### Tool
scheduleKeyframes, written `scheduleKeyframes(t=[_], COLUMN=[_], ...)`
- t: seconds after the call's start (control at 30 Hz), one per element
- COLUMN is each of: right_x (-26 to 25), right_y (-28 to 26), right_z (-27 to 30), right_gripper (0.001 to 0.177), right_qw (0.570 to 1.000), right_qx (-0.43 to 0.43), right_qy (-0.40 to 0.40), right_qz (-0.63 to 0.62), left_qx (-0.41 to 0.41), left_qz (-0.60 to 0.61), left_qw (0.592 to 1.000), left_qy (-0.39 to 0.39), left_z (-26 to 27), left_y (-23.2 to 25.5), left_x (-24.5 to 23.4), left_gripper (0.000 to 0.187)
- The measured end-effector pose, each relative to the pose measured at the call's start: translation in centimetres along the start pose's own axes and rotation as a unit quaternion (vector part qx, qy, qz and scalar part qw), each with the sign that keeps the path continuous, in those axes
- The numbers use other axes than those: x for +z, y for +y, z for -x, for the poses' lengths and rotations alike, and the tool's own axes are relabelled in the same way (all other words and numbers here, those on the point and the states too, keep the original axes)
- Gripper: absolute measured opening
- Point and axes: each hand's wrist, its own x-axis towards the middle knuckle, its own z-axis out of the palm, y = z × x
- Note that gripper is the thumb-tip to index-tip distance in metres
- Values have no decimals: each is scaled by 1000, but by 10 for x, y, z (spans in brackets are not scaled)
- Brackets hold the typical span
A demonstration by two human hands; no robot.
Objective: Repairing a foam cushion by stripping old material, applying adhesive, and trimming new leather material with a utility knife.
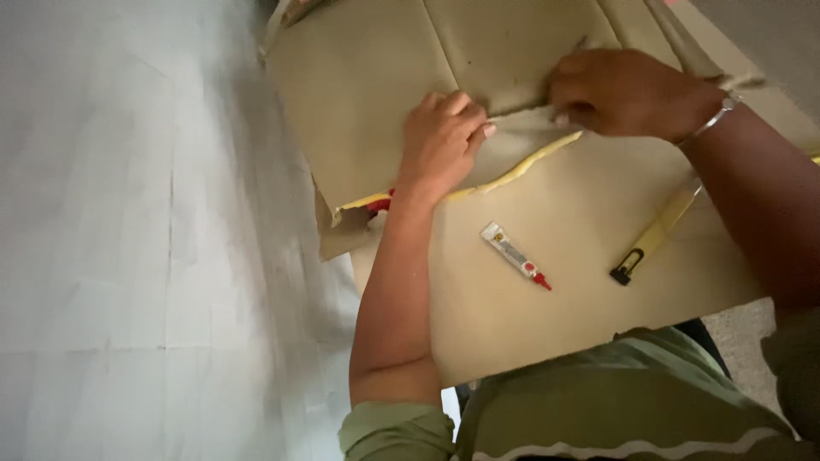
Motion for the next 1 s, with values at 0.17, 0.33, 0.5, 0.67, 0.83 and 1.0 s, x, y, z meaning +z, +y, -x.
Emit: scheduleKeyframes(t=[0.17,0.33,0.5,0.67,0.83,1.0], right_x=[10,14,13,-4,-39,-22], right_y=[-3,-12,-20,-20,-20,2], right_z=[1,-8,-6,6,19,23], right_gripper=[22,21,15,21,23,33], right_qw=[989,984,981,988,976,971], right_qx=[65,111,93,27,209,236], right_qy=[70,84,126,150,30,-31], right_qz=[111,114,117,40,42,22], left_qx=[-10,-34,-39,-24,-20,-68], left_qz=[-53,-119,-157,-73,-77,-113], left_qw=[998,992,986,997,996,987], left_qy=[-39,2,46,18,28,-96], left_z=[4,-3,-9,-10,-9,-6], left_y=[-10,22,31,27,23,23], left_x=[14,-1,12,20,27,34], left_gripper=[14,49,49,27,29,40])
